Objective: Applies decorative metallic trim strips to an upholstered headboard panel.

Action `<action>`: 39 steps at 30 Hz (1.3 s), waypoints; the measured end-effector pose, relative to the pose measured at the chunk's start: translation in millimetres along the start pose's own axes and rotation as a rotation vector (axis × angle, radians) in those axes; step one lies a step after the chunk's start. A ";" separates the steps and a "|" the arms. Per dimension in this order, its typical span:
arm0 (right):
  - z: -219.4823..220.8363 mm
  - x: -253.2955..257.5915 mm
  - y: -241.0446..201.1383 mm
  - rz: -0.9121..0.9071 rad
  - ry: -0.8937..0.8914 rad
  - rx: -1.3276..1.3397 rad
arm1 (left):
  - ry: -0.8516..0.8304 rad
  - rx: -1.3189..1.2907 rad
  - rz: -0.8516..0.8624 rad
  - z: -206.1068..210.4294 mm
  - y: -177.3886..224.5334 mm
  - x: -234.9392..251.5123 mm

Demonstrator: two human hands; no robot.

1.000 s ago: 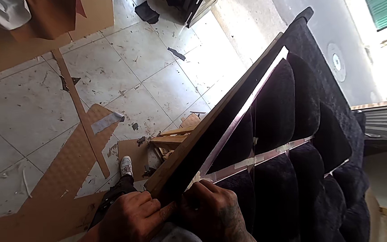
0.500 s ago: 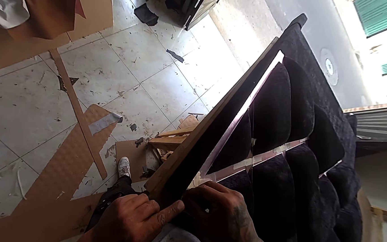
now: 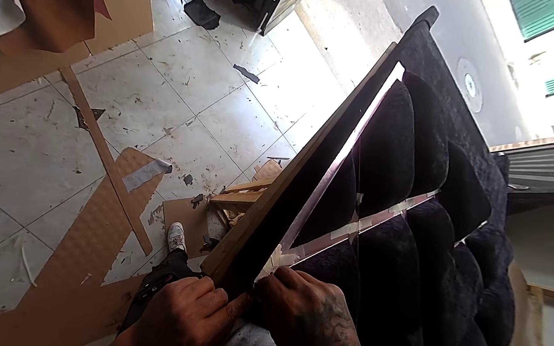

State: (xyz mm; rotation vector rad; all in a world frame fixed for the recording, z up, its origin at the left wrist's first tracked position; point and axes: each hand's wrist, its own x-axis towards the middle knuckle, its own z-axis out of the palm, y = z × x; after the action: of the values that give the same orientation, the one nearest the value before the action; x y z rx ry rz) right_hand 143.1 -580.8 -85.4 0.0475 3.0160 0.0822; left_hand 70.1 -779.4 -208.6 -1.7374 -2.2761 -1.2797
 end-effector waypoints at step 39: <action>26.0 -4.8 35.2 -0.020 0.155 0.247 | 0.066 -0.039 -0.076 -5.8 3.8 7.4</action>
State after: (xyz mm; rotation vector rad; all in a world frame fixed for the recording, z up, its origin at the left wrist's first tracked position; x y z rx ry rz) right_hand 152.1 -544.5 -108.6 0.0346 3.1620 -0.3025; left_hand 67.8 -776.7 -199.2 -1.6086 -2.3177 -1.3812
